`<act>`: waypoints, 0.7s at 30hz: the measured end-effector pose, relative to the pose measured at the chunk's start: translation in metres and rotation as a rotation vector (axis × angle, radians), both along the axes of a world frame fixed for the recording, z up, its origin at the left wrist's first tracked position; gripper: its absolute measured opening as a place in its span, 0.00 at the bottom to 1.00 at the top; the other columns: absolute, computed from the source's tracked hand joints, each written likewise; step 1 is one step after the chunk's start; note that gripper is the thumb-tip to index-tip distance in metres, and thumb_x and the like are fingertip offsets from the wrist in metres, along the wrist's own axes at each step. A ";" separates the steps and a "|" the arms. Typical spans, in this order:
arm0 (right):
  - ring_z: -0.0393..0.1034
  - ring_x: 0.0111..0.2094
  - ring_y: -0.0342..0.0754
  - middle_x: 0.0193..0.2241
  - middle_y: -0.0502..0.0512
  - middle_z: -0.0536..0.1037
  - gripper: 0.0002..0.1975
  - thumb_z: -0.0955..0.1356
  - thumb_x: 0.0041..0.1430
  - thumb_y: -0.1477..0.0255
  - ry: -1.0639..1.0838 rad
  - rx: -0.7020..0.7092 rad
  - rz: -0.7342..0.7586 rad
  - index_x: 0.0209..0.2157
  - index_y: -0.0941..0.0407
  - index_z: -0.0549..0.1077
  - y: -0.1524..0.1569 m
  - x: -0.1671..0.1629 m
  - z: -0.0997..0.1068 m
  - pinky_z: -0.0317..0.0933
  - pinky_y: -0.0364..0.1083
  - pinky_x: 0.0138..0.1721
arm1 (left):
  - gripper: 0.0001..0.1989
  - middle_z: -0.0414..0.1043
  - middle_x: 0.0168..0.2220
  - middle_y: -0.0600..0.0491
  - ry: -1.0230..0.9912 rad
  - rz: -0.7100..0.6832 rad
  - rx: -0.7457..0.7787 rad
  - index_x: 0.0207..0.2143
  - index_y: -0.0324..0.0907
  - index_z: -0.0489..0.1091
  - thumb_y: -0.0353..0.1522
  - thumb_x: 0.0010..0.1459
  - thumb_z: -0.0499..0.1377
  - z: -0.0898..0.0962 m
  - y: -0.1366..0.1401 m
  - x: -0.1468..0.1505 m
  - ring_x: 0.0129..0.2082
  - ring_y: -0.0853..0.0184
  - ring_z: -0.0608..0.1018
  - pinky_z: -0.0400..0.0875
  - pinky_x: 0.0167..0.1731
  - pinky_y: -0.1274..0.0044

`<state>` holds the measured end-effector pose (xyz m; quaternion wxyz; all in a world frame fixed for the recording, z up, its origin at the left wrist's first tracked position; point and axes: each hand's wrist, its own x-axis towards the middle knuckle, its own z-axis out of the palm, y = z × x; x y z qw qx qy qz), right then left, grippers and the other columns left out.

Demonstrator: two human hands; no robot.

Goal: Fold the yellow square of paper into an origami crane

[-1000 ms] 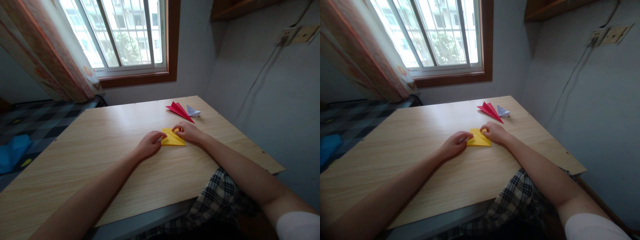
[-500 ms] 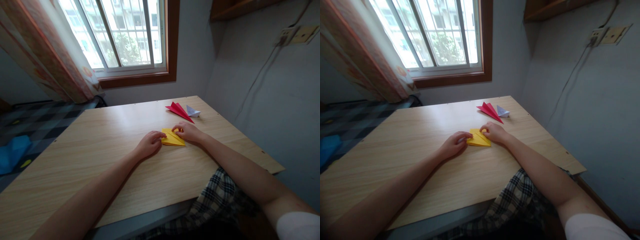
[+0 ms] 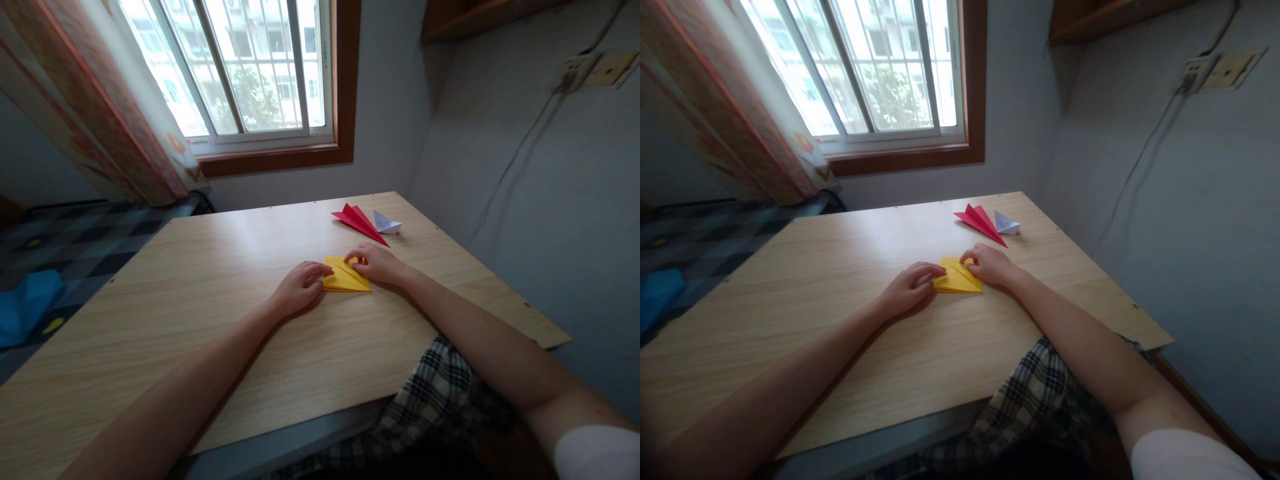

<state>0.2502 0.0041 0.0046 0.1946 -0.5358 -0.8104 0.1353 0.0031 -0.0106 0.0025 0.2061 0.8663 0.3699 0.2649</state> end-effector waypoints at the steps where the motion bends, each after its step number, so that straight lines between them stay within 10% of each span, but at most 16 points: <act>1: 0.70 0.36 0.45 0.38 0.54 0.76 0.12 0.68 0.62 0.76 0.003 -0.001 0.002 0.44 0.53 0.81 0.000 0.000 0.000 0.59 0.42 0.37 | 0.18 0.79 0.48 0.50 -0.001 -0.003 0.000 0.45 0.43 0.77 0.23 0.55 0.54 0.000 0.000 0.000 0.50 0.61 0.78 0.71 0.56 0.64; 21: 0.69 0.36 0.45 0.37 0.54 0.76 0.11 0.69 0.63 0.75 -0.005 0.023 0.027 0.45 0.53 0.81 0.004 0.002 -0.004 0.58 0.42 0.37 | 0.13 0.79 0.47 0.51 0.026 -0.016 0.107 0.42 0.44 0.77 0.25 0.58 0.56 -0.009 0.007 -0.001 0.49 0.62 0.78 0.71 0.56 0.65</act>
